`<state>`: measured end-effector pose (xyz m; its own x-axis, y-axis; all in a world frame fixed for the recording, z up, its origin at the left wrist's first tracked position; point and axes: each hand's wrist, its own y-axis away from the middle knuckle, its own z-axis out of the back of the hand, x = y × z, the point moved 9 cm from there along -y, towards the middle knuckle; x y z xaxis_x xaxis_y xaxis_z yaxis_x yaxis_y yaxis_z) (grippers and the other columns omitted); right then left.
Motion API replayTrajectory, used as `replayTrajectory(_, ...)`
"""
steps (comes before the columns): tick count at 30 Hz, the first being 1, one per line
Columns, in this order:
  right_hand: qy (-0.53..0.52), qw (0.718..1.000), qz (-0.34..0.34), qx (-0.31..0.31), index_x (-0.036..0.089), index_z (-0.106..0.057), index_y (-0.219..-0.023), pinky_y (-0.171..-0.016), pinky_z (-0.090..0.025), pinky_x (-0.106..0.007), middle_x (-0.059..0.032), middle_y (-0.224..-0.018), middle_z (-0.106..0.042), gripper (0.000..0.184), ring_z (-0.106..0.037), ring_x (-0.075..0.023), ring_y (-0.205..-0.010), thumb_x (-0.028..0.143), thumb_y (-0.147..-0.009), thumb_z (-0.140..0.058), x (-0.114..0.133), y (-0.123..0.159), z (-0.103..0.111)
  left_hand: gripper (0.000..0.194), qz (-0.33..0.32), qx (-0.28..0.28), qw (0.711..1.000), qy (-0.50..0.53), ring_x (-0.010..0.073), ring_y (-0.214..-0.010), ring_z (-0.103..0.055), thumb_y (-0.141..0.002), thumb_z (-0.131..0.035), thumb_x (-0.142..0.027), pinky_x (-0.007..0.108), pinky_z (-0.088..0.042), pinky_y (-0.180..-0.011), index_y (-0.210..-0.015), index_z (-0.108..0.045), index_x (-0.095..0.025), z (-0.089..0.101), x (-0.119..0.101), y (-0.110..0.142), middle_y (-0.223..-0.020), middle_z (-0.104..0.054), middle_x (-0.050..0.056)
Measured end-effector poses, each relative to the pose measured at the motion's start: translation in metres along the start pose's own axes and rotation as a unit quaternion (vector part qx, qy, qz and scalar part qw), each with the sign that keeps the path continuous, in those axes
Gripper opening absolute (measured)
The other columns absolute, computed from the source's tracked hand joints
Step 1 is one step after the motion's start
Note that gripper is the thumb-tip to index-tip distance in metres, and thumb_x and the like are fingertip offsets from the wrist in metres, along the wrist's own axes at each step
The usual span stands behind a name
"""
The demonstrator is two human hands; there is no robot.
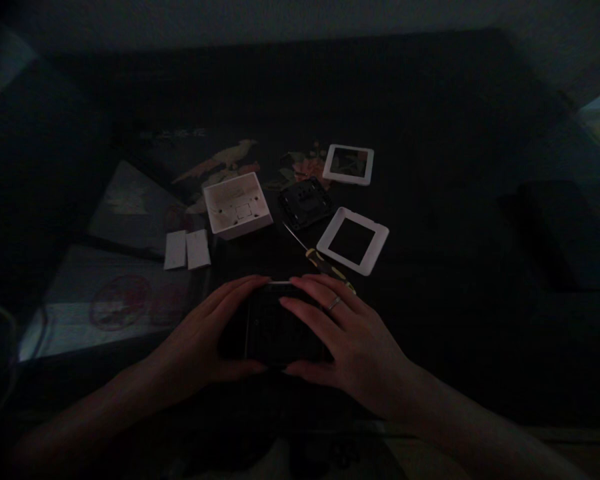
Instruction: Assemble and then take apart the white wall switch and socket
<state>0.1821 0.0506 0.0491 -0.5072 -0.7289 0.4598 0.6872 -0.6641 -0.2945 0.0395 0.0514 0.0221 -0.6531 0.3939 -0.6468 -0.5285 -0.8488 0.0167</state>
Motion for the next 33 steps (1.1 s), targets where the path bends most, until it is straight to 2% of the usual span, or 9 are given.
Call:
replayTrajectory(4, -0.006, 1.0, -0.005, 0.007, 0.013, -0.053, -0.133, -0.102, -0.053, -0.055, -0.0208, -0.137, -0.059, 0.057, -0.051, -0.0328, -0.13, 0.047, -0.089, -0.067, -0.001, 0.001, -0.001, 0.095, 0.025, 0.017, 0.999, 0.022, 0.0351, -0.135, -0.05, -0.071, -0.086, -0.04, 0.054, -0.047, -0.11, -0.144, -0.029, -0.022, -0.002, 0.004, 0.001, -0.147, -0.048, 0.02)
replayTrajectory(10, -0.002, 1.0, 0.004, 0.015, 0.011, -0.054, -0.132, -0.101, -0.054, -0.055, -0.0221, -0.137, -0.059, 0.057, -0.052, -0.0341, -0.129, 0.046, -0.089, -0.067, 0.001, -0.001, -0.001, 0.097, 0.03, 0.026, 0.999, 0.037, 0.0332, -0.138, -0.047, -0.073, -0.085, -0.036, 0.053, -0.044, -0.113, -0.148, -0.024, -0.025, -0.003, 0.004, 0.003, -0.15, -0.043, 0.018)
replayTrajectory(15, 0.006, 1.0, 0.0, 0.025, 0.011, -0.052, -0.134, -0.101, -0.054, -0.056, -0.0229, -0.138, -0.058, 0.061, -0.052, -0.0356, -0.13, 0.046, -0.087, -0.069, 0.0, -0.001, -0.002, 0.112, 0.03, 0.043, 0.997, 0.054, 0.0331, -0.143, -0.04, -0.069, -0.088, -0.041, 0.053, -0.041, -0.115, -0.152, -0.014, -0.03, -0.006, 0.005, 0.004, -0.157, -0.034, 0.017)
replayTrajectory(17, 0.001, 0.999, -0.005, 0.033, 0.012, -0.051, -0.136, -0.103, -0.052, -0.056, -0.0229, -0.14, -0.056, 0.064, -0.051, -0.0357, -0.132, 0.047, -0.086, -0.071, -0.001, -0.001, -0.004, 0.116, 0.034, 0.052, 0.996, 0.06, 0.0329, -0.145, -0.037, -0.066, -0.09, -0.042, 0.053, -0.039, -0.117, -0.153, -0.013, -0.031, -0.007, 0.006, 0.005, -0.159, -0.031, 0.016)
replayTrajectory(20, -0.021, 0.998, -0.015, 0.058, 0.015, -0.045, -0.141, -0.107, -0.048, -0.056, -0.0234, -0.148, -0.047, 0.076, -0.043, -0.0368, -0.139, 0.052, -0.081, -0.074, -0.003, 0.0, -0.005, 0.116, 0.049, 0.062, 0.995, 0.068, 0.0314, -0.148, -0.033, -0.067, -0.09, -0.033, 0.053, -0.037, -0.119, -0.153, -0.012, -0.032, -0.006, 0.008, 0.005, -0.161, -0.028, 0.015)
replayTrajectory(23, -0.06, 0.993, -0.041, 0.094, 0.021, -0.037, -0.146, -0.111, -0.045, -0.053, -0.02, -0.156, -0.037, 0.082, -0.036, -0.0336, -0.146, 0.047, -0.08, -0.077, -0.008, 0.004, -0.007, 0.11, 0.07, 0.065, 0.992, 0.076, 0.0299, -0.147, -0.036, -0.069, -0.088, -0.026, 0.052, -0.037, -0.119, -0.152, -0.016, -0.031, -0.003, 0.011, 0.004, -0.16, -0.031, 0.013)
replayTrajectory(27, -0.098, 0.983, -0.105, 0.111, 0.03, -0.029, -0.15, -0.114, -0.041, -0.049, -0.0123, -0.16, -0.033, 0.083, -0.035, -0.0273, -0.148, 0.032, -0.082, -0.077, -0.02, 0.008, -0.005, 0.108, 0.093, 0.07, 0.989, 0.096, 0.0303, -0.142, -0.043, -0.065, -0.091, -0.028, 0.052, -0.039, -0.117, -0.149, -0.022, -0.028, -0.002, 0.014, 0.004, -0.157, -0.039, 0.013)
replayTrajectory(33, -0.148, 0.971, -0.155, 0.11, 0.033, -0.03, -0.147, -0.114, -0.043, -0.043, -0.0072, -0.155, -0.044, 0.082, -0.046, -0.0235, -0.141, 0.031, -0.08, -0.078, -0.028, 0.01, -0.005, 0.097, 0.099, 0.055, 0.989, 0.094, 0.0306, -0.137, -0.048, -0.068, -0.087, -0.027, 0.052, -0.042, -0.115, -0.144, -0.028, -0.026, -0.001, 0.012, 0.001, -0.151, -0.044, 0.013)
